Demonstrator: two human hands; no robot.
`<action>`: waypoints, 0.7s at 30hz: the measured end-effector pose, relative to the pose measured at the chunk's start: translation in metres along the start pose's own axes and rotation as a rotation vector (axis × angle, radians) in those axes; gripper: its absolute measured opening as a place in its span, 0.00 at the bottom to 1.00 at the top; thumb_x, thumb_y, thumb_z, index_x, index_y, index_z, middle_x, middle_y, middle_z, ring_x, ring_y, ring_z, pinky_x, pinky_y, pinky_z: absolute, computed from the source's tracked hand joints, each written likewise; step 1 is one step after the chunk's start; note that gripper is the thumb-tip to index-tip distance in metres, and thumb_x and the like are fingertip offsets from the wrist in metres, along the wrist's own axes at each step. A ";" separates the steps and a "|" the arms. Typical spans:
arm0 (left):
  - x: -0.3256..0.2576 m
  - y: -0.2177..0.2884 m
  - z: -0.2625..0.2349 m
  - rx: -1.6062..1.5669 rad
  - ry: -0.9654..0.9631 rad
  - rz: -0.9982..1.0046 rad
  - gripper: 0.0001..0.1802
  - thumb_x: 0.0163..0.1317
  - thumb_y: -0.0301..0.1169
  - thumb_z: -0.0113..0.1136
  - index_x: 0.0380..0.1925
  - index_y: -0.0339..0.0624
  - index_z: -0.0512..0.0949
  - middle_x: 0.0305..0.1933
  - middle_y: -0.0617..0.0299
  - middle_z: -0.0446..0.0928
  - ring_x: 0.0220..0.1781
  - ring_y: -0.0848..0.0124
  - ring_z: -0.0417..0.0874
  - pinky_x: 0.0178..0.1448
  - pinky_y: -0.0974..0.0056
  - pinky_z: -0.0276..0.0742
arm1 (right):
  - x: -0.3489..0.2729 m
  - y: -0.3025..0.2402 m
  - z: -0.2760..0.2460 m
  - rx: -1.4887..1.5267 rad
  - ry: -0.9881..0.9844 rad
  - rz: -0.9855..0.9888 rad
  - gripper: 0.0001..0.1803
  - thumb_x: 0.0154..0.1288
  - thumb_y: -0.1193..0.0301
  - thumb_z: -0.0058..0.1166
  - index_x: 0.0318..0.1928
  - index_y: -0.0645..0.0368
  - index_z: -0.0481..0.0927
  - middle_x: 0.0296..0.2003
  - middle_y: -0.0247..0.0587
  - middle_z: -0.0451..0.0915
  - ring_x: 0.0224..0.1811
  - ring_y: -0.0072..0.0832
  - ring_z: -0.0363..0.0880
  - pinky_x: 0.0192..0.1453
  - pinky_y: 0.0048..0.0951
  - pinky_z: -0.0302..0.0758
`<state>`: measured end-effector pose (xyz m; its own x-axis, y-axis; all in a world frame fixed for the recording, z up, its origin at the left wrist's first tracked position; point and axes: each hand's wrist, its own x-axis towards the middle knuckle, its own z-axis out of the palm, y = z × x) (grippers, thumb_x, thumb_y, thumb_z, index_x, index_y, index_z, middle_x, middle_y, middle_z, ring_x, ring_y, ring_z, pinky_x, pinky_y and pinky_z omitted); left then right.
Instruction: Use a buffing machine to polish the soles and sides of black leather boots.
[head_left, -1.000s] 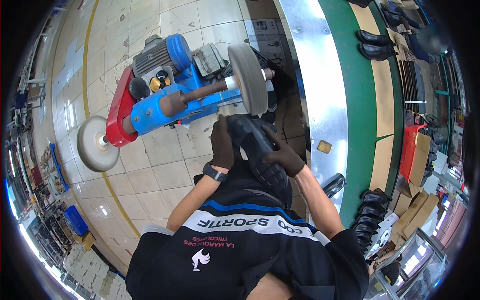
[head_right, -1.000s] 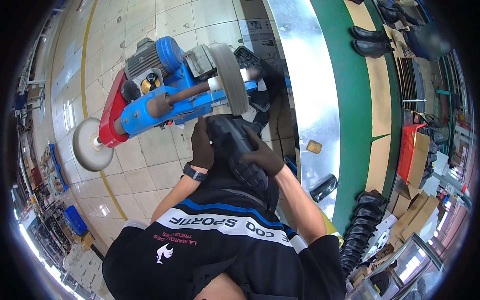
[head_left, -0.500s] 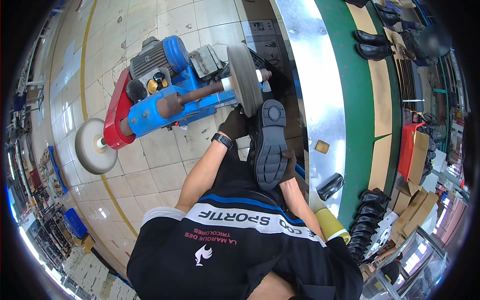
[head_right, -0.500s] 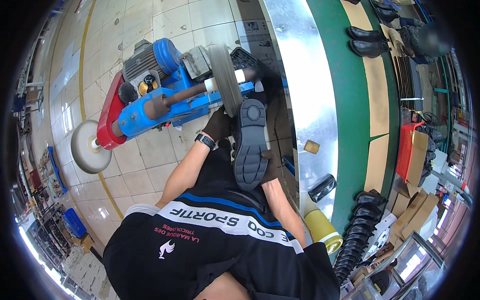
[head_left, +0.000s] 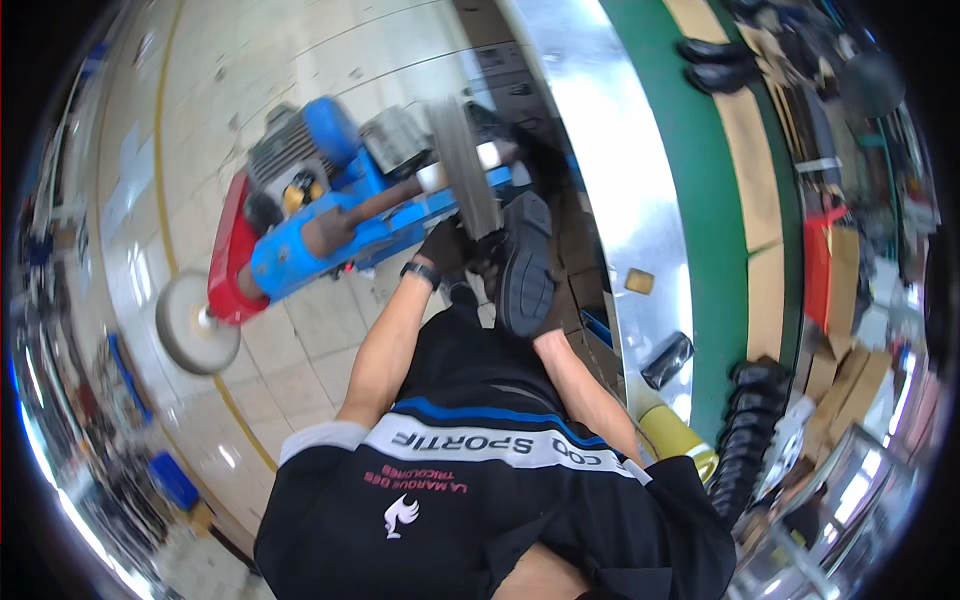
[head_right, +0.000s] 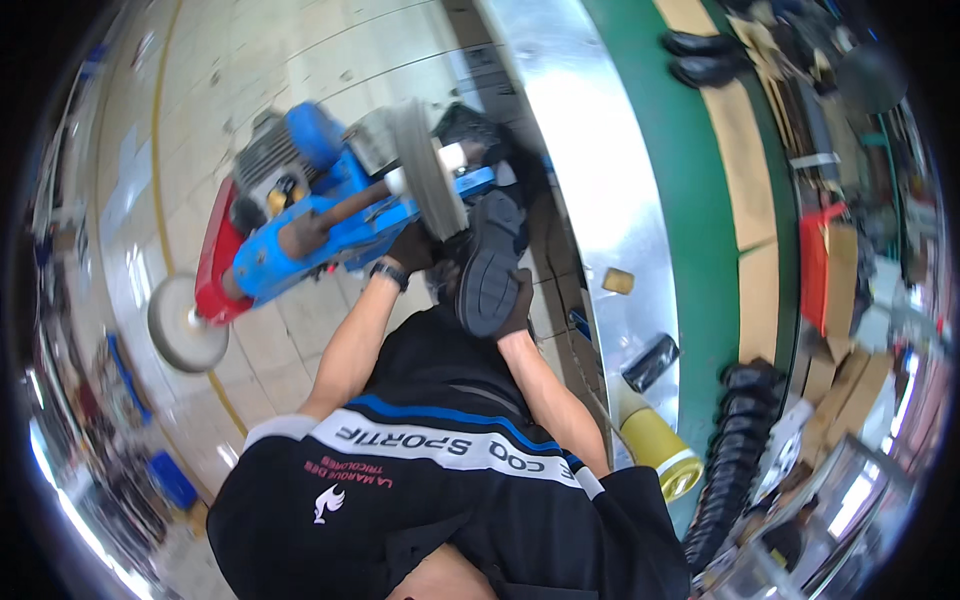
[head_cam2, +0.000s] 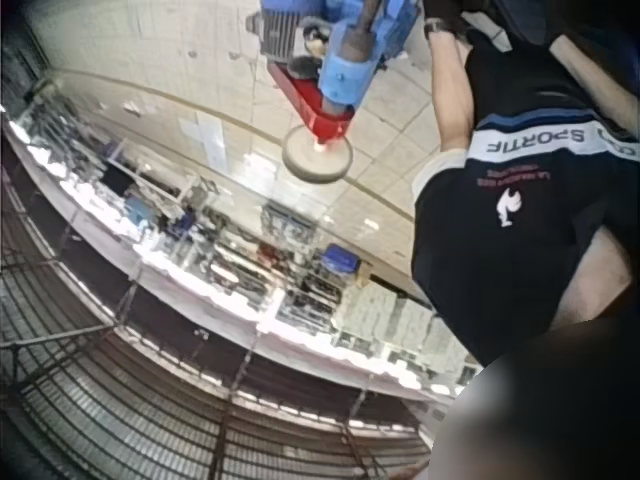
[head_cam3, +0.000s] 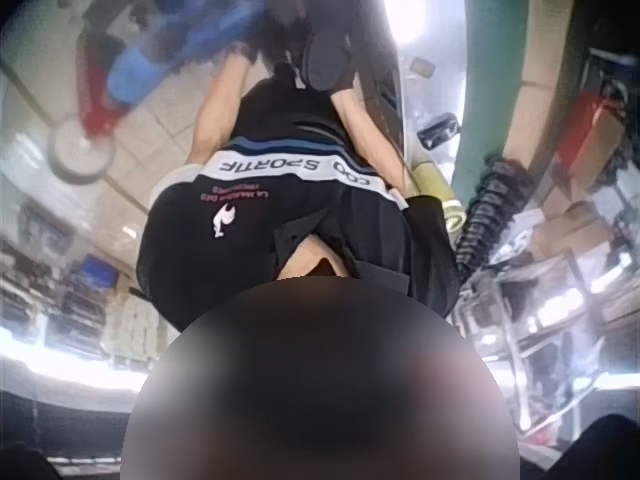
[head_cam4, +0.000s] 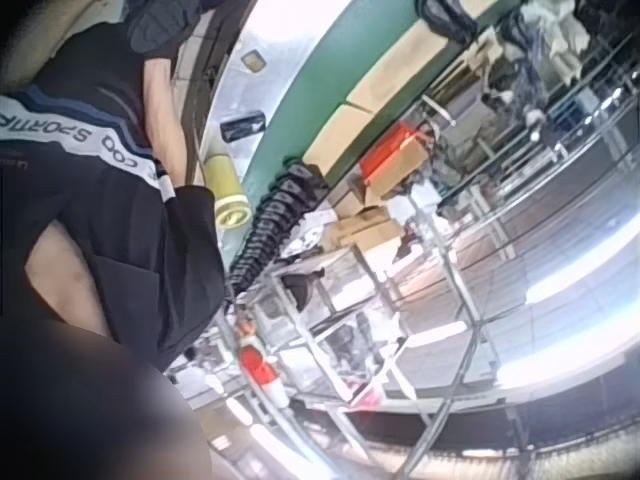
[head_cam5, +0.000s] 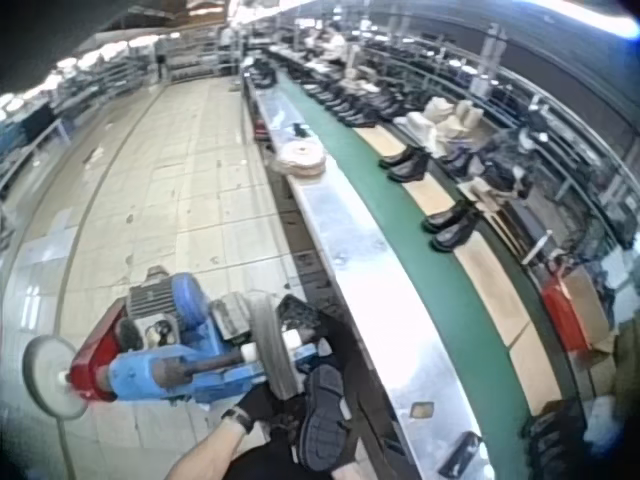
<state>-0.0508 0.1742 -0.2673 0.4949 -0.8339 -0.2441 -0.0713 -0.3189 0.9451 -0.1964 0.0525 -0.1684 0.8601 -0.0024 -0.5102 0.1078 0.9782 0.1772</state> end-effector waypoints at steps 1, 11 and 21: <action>0.000 0.054 -0.002 0.641 -0.041 0.141 0.31 0.46 0.46 0.58 0.48 0.38 0.71 0.45 0.51 0.77 0.50 0.58 0.76 0.55 0.59 0.69 | -0.023 -0.011 0.011 0.032 -0.086 0.063 0.35 0.46 0.57 0.50 0.52 0.69 0.66 0.46 0.52 0.72 0.48 0.42 0.72 0.54 0.38 0.71; -0.021 0.154 0.061 0.086 0.009 0.069 0.18 0.47 0.26 0.58 0.41 0.34 0.73 0.39 0.48 0.78 0.44 0.55 0.77 0.50 0.60 0.71 | -0.167 -0.093 0.030 -1.246 0.465 -0.350 0.38 0.56 0.57 0.54 0.62 0.62 0.56 0.53 0.49 0.69 0.44 0.32 0.75 0.46 0.29 0.74; 0.130 0.369 0.165 -0.863 -0.528 -0.190 0.17 0.63 0.28 0.47 0.50 0.31 0.67 0.50 0.47 0.72 0.49 0.58 0.77 0.50 0.60 0.75 | -0.184 -0.177 -0.034 -0.810 0.647 -1.350 0.26 0.55 0.69 0.55 0.54 0.63 0.66 0.48 0.45 0.72 0.40 0.32 0.77 0.36 0.29 0.79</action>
<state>-0.1559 -0.1266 0.0133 -0.0255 -0.9616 -0.2731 0.7179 -0.2078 0.6644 -0.3905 -0.1132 -0.1342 0.0255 -0.9801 -0.1970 0.0981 0.1986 -0.9752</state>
